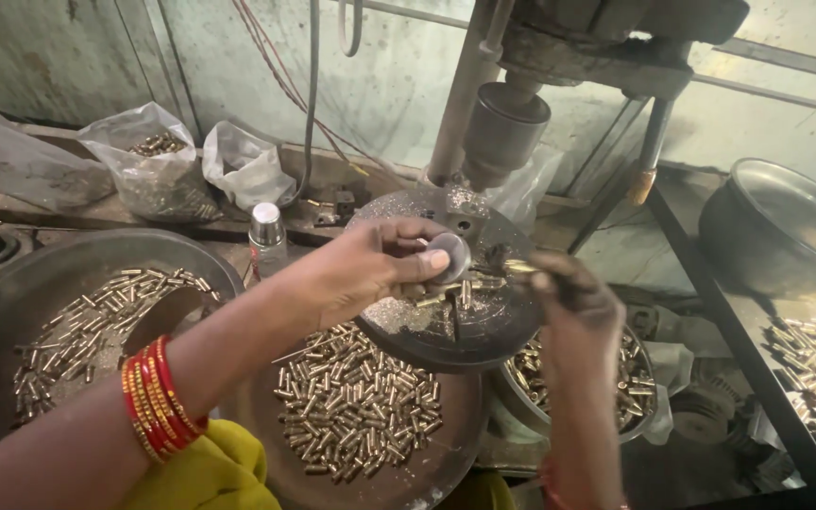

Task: Assembling and pressing small metal components using a manual press machine.

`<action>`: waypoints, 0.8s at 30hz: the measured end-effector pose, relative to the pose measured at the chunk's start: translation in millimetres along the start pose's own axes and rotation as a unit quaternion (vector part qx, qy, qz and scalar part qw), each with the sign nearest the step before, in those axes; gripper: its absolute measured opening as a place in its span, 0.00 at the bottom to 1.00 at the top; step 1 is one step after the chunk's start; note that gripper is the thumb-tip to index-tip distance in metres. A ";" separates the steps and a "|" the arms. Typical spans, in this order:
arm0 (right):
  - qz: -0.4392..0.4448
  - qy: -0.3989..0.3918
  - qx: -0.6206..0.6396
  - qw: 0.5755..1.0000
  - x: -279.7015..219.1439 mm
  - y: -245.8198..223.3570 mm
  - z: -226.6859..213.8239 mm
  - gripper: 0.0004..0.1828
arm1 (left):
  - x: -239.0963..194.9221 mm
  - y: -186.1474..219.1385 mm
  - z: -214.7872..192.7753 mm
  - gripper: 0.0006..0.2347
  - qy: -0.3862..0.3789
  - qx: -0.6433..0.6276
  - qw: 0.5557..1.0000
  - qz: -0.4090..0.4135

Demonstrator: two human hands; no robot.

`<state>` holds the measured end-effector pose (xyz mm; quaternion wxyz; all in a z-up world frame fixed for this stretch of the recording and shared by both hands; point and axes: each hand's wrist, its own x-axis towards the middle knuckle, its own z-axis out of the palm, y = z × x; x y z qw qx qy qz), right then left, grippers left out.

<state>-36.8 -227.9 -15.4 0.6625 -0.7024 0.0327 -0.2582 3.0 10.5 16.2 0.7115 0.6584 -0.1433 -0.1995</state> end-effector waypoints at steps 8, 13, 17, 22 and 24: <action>0.021 -0.099 0.238 0.966 -17.5 11.6 32.9 0.10 | 7.2 -27.1 0.2 0.08 -0.082 -0.177 0.980 0.039; -0.100 -0.076 0.060 0.990 -22.4 -0.6 37.1 0.12 | 0.3 -21.3 1.2 0.08 -0.071 -0.133 0.986 0.067; -0.196 -0.028 -0.054 0.979 -25.6 -9.5 36.4 0.12 | -15.8 5.8 9.2 0.11 0.099 0.252 0.937 0.221; -0.179 -0.015 -0.083 0.980 -32.3 -10.3 36.6 0.11 | -10.1 -1.2 12.7 0.12 0.156 0.320 0.888 0.290; -0.199 -0.013 -0.094 0.975 -33.4 -12.0 37.2 0.11 | -7.9 -4.6 16.1 0.11 0.157 0.349 0.851 0.358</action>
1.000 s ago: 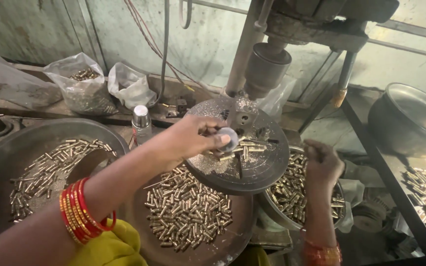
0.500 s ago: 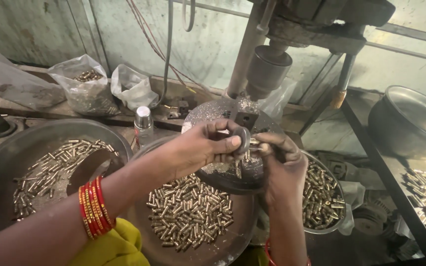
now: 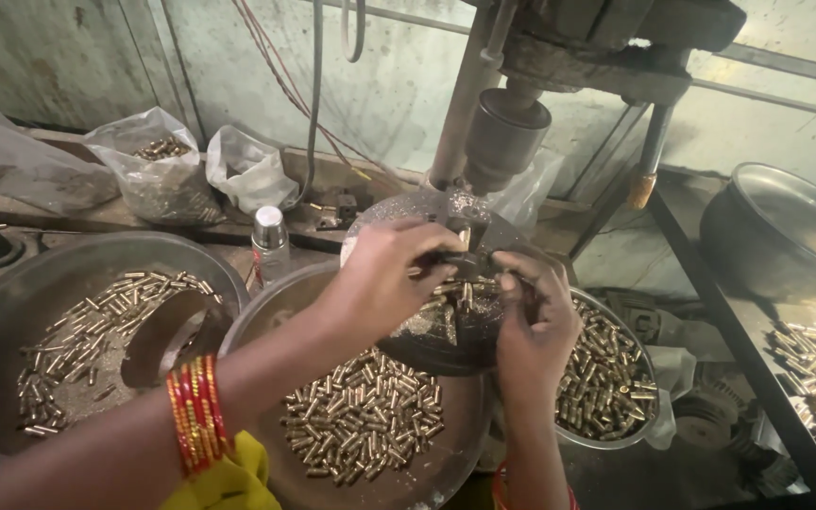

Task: Assembling and pressing small metal components using a manual press machine.

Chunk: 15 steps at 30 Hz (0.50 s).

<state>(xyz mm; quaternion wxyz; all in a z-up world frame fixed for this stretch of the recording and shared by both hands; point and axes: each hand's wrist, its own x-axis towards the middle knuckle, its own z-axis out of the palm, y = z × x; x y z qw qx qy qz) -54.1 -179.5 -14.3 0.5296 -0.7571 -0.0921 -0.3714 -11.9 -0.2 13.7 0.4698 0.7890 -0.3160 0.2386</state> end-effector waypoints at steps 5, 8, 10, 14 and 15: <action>-0.010 0.024 -0.036 0.999 -0.2 -0.2 0.4 0.10 | 6.5 -1.4 5.0 0.10 -0.002 0.017 1.000 -0.014; -0.104 0.120 -0.253 0.954 17.0 21.7 -25.8 0.16 | 16.5 -4.5 -3.6 0.25 0.012 0.099 0.993 -0.063; -0.137 0.126 -0.205 0.961 52.0 -13.3 -33.3 0.22 | 16.9 -14.1 -0.3 0.29 -0.011 0.063 0.995 -0.081; -0.077 0.050 -0.103 0.990 132.2 12.7 -45.7 0.25 | 21.7 -17.7 -0.9 0.37 -0.073 0.009 0.990 -0.122; -0.078 0.049 -0.101 0.991 148.3 42.8 -42.5 0.25 | 20.8 -17.8 -0.2 0.37 -0.072 0.011 0.990 -0.123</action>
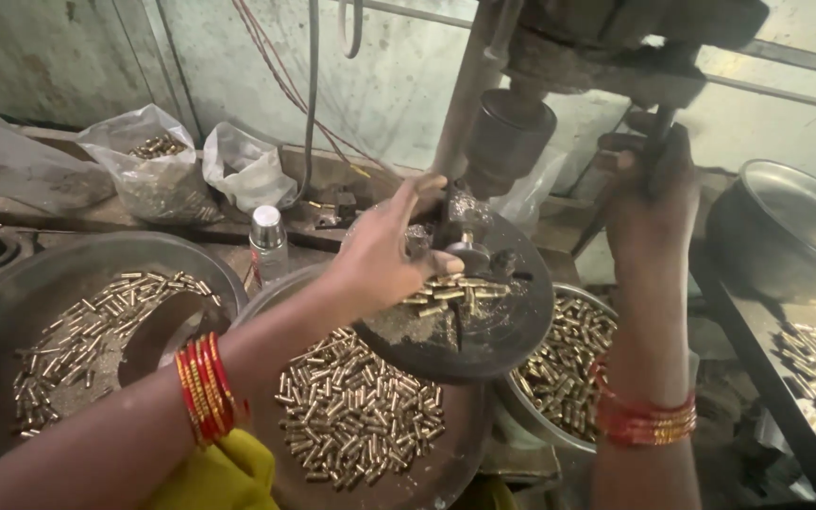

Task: Assembling and pressing small metal components using a manual press machine.

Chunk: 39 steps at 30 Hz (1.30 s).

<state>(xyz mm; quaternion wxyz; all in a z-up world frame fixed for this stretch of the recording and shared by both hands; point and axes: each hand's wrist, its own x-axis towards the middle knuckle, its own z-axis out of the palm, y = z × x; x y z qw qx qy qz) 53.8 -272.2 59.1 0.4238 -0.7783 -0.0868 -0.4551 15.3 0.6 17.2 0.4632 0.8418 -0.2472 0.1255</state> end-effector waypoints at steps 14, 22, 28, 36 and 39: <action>-0.202 -0.088 -0.221 0.950 113.3 222.9 83.7 0.14 | -3.2 -1.6 0.2 0.31 0.027 -0.105 0.993 0.048; -0.108 -0.064 -0.088 0.988 -28.1 57.0 2.0 0.18 | -15.8 21.4 12.0 0.16 0.079 0.020 0.993 0.087; 0.069 -0.090 0.080 0.990 -101.6 -2.3 -28.7 0.23 | -17.0 36.3 0.4 0.08 0.021 -0.019 0.997 0.072; -0.027 -0.113 -0.014 0.993 -129.2 -78.5 2.4 0.16 | -28.7 9.3 -22.4 0.14 -0.067 -0.012 0.995 -0.074; 0.090 -0.157 -0.079 0.980 -121.9 -88.6 24.6 0.16 | -31.0 2.5 -29.2 0.15 -0.109 -0.017 0.990 -0.084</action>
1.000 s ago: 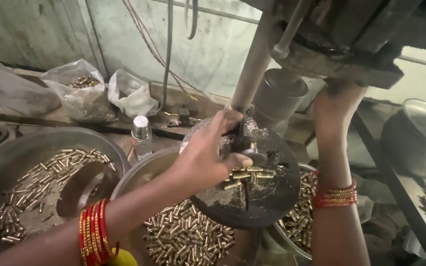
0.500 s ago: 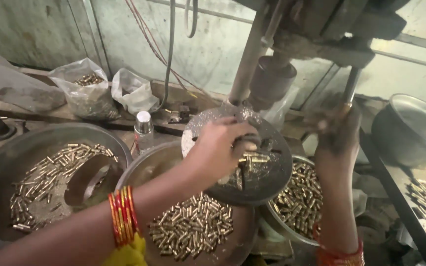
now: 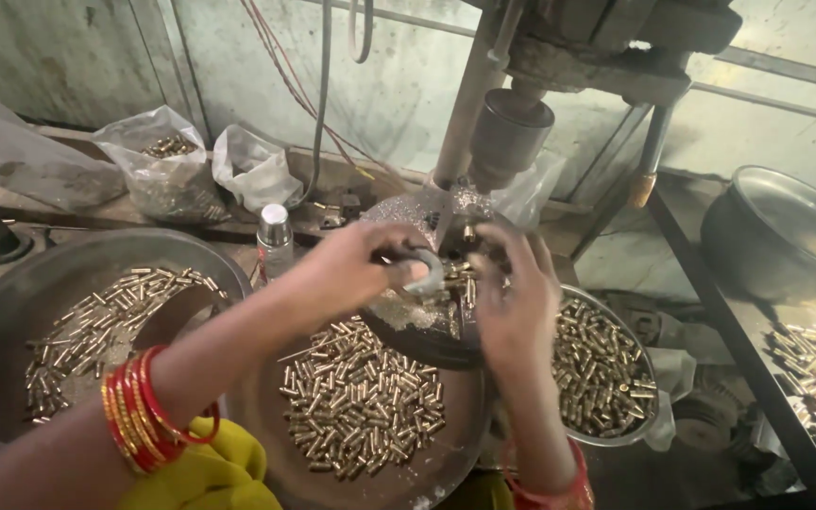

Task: Assembling and pressing small metal components using a manual press machine.

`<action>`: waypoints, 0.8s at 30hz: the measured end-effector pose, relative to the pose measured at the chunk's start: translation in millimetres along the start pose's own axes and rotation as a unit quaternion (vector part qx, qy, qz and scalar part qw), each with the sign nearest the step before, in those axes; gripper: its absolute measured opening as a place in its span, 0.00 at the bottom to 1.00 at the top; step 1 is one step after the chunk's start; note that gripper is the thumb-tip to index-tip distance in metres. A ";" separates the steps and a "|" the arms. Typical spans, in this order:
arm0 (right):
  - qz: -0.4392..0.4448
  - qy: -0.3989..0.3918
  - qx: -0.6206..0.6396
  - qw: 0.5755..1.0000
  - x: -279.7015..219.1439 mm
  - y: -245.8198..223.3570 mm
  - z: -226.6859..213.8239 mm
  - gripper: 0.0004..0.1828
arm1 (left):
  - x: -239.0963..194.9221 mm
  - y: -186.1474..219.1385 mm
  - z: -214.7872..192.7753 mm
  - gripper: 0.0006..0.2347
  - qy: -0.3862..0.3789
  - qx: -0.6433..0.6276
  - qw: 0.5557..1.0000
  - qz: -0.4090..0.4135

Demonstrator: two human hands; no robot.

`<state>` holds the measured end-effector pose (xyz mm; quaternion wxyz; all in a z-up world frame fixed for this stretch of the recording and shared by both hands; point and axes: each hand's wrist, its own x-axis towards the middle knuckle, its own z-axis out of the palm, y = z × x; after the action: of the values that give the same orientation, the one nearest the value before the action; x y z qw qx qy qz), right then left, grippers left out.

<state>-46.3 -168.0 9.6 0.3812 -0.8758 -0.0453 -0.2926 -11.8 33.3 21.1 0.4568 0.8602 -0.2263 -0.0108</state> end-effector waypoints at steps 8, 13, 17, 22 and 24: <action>-0.127 0.061 0.017 0.990 16.0 -4.6 21.7 0.09 | -6.8 -20.5 -6.7 0.18 0.040 -0.250 0.960 -0.120; -0.125 0.060 0.035 0.990 6.3 -10.5 17.7 0.07 | -17.2 -27.0 -12.8 0.19 0.055 -0.286 0.947 -0.138; -0.115 0.073 0.022 0.990 -6.3 -14.8 18.9 0.06 | -25.8 -38.9 -15.0 0.20 0.103 -0.316 0.932 -0.146; -0.109 0.065 0.007 0.992 -13.8 -14.7 10.3 0.06 | -47.3 -23.8 -30.7 0.13 0.090 -0.327 0.934 -0.112; -0.068 0.044 -0.009 0.997 -15.9 -7.9 9.4 0.06 | -55.4 -9.9 -41.3 0.10 0.089 -0.320 0.936 -0.114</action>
<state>-57.3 -153.7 1.0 0.3546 -0.8602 -0.0850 -0.3564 -48.5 92.5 27.0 0.7221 0.6857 -0.0703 -0.0583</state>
